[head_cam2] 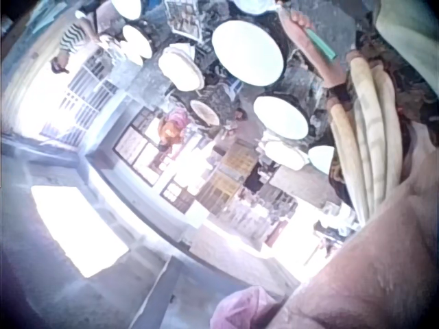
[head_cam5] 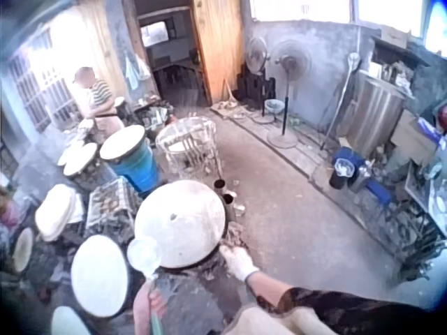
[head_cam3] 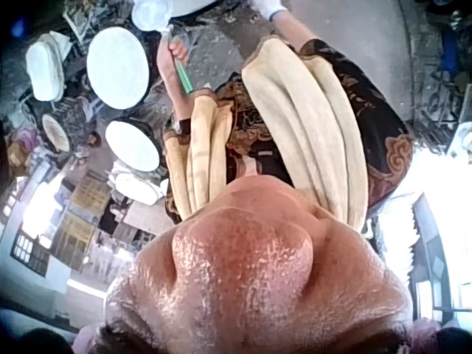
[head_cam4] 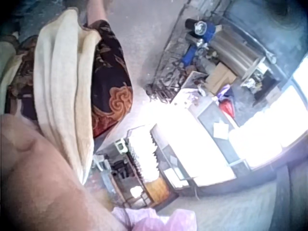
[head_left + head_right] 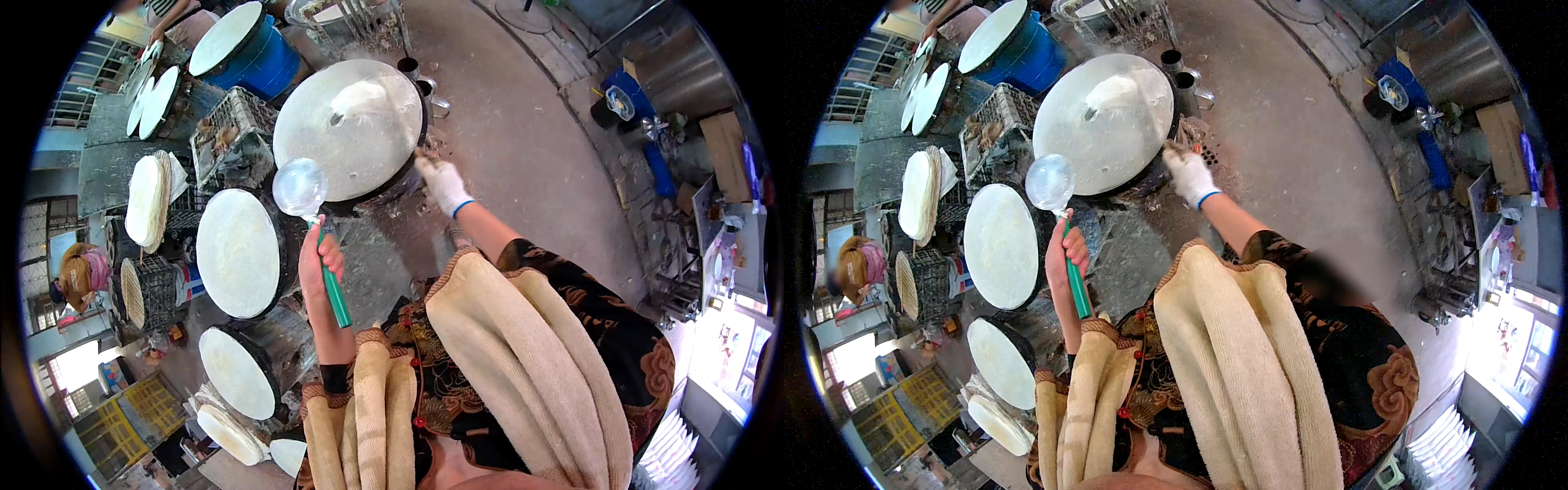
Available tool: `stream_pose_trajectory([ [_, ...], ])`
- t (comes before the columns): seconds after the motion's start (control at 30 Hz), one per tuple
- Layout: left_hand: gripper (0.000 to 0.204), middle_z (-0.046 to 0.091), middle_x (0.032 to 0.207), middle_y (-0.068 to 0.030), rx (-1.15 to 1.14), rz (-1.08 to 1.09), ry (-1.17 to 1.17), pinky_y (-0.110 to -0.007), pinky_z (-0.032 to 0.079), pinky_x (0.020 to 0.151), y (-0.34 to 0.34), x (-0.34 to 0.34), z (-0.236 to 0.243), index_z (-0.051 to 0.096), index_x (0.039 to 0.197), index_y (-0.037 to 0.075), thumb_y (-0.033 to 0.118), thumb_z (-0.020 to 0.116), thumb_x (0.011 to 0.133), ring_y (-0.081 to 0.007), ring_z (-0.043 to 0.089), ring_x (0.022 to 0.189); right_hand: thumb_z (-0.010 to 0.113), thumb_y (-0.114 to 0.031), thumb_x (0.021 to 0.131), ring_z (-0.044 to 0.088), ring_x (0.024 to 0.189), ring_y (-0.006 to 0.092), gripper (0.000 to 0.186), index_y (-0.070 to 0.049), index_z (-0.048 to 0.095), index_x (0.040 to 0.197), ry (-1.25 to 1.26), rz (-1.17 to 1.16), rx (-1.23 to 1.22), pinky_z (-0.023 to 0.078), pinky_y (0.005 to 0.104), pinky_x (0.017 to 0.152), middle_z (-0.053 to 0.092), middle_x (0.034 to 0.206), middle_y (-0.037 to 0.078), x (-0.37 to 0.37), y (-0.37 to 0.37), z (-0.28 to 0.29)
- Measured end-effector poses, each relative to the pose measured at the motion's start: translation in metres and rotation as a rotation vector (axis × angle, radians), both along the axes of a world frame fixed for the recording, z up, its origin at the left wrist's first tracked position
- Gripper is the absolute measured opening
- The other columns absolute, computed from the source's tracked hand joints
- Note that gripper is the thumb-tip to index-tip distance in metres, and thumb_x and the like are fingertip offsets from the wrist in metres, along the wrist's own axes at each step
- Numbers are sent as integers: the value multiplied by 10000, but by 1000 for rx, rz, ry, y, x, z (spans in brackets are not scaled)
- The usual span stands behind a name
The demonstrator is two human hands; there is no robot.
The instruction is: The person scoops a white liquid batter from a large metal bowl and pours it onto several hot, round griddles. Using a wooden stick, they spread the batter into thin, circular crepes. Once cooked, the person lifts the crepes and stacks them on a nearby surface.
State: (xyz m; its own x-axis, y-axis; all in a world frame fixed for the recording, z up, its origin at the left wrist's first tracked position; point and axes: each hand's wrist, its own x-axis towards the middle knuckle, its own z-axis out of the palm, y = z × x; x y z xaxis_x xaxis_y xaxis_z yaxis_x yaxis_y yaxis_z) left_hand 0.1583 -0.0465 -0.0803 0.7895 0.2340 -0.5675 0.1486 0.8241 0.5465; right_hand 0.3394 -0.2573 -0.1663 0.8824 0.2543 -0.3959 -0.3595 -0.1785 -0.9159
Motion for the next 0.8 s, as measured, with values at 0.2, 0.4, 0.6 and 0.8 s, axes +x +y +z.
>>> stream_pose_trajectory([
  [0.2,219,412,589,31,56,-26,63,-225,335,368,21,41,-40,503,1083,114,308,502,980,-76,387,442,550,-364,929,494,531,116,424,-134,580,1283,153,253,8,450,269,467,576,746,33,60,11,30],
  [0.4,226,458,651,0,228,49,102,-221,372,420,45,117,-55,480,1001,64,282,526,965,-79,429,506,531,-362,932,563,604,167,443,-66,588,1257,-232,306,-90,476,310,586,643,816,78,105,14,-16],
  [0.6,214,478,678,-26,415,111,298,-266,409,431,69,147,-78,466,918,56,260,525,947,-112,452,511,549,-371,922,454,497,89,424,-69,622,1211,-86,555,-165,360,255,433,525,647,-7,71,-20,38],
  [0.8,227,494,671,-49,556,111,293,-316,425,400,30,164,-78,465,907,36,255,518,936,-150,474,486,494,-311,942,574,1104,217,448,-39,536,1294,-194,160,30,385,287,998,626,1199,148,-34,8,-20],
])
